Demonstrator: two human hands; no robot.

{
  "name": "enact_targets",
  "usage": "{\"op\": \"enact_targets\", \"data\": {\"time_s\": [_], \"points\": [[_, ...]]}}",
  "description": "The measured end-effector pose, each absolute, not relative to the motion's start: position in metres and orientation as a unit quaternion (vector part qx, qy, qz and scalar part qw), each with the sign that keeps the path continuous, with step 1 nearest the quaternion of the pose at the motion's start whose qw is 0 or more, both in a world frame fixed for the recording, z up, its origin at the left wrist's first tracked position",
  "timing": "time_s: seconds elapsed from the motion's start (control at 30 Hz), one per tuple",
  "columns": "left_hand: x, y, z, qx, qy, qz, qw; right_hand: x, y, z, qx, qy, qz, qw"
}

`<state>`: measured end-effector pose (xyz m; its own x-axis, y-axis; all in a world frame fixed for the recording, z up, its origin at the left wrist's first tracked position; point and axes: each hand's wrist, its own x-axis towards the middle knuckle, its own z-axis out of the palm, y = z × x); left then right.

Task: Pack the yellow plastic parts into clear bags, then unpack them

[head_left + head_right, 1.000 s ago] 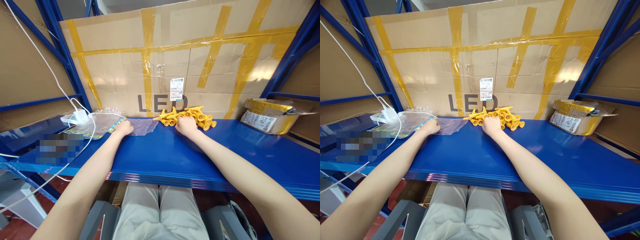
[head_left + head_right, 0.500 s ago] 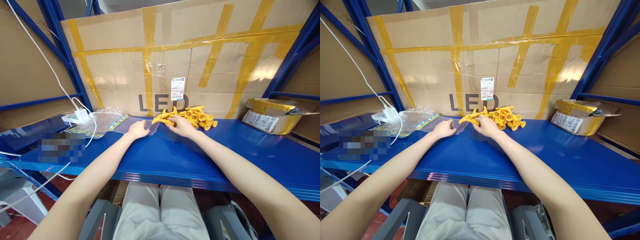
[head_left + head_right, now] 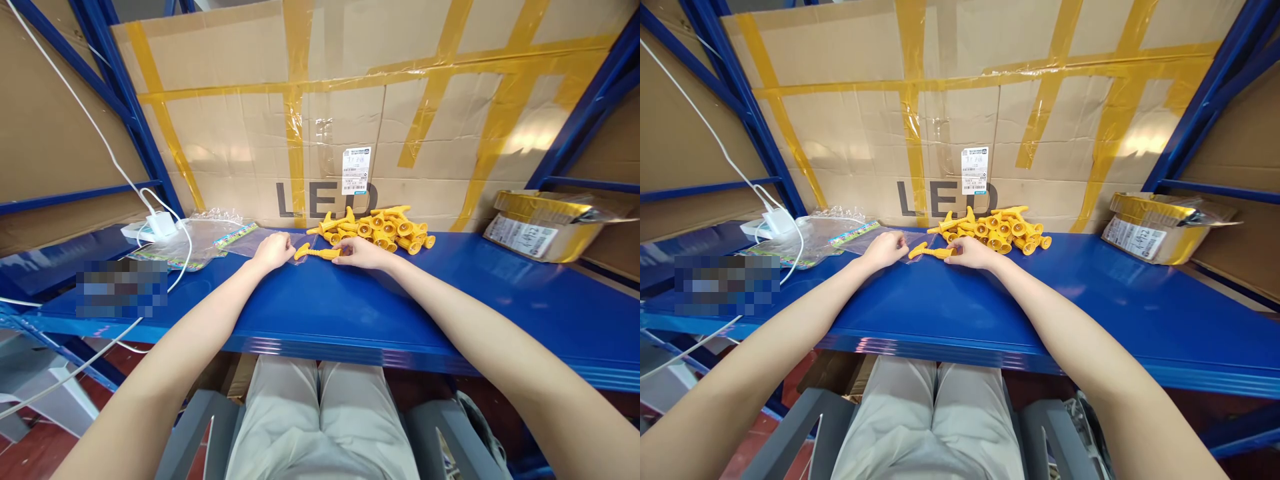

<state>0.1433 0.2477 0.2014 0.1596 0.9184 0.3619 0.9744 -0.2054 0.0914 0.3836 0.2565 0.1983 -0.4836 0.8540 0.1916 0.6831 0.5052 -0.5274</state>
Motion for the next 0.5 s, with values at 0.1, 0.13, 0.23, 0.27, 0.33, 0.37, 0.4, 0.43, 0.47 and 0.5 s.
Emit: {"op": "enact_targets", "data": {"time_s": [0.1,0.13,0.23,0.27,0.33,0.37,0.4,0.43,0.47,0.5], "points": [[0.143,0.247,0.202,-0.772,-0.601,-0.19,0.079,0.377,0.26,0.194,-0.429,-0.837,0.197,0.277],[0.144,0.246,0.202,-0.78,-0.587,-0.201,0.08,0.373,0.26,0.193,-0.419,-0.836,0.197,0.295],[0.147,0.244,0.201,-0.81,-0.525,-0.247,0.079,0.36,0.257,0.192,-0.399,-0.833,0.19,0.332],[0.149,0.242,0.201,-0.82,-0.503,-0.264,0.075,0.355,0.255,0.192,-0.395,-0.834,0.184,0.338],[0.154,0.239,0.201,-0.832,-0.468,-0.292,0.061,0.348,0.251,0.193,-0.39,-0.838,0.172,0.341],[0.157,0.238,0.202,-0.836,-0.455,-0.302,0.052,0.345,0.25,0.193,-0.39,-0.839,0.168,0.34],[0.159,0.238,0.202,-0.838,-0.447,-0.311,0.042,0.343,0.248,0.193,-0.392,-0.839,0.164,0.339],[0.159,0.238,0.203,-0.835,-0.446,-0.32,0.032,0.342,0.247,0.193,-0.395,-0.84,0.163,0.335],[0.158,0.24,0.204,-0.826,-0.455,-0.331,0.025,0.341,0.246,0.192,-0.399,-0.84,0.162,0.331],[0.155,0.242,0.205,-0.809,-0.478,-0.342,0.021,0.341,0.245,0.192,-0.403,-0.84,0.16,0.327]]}}
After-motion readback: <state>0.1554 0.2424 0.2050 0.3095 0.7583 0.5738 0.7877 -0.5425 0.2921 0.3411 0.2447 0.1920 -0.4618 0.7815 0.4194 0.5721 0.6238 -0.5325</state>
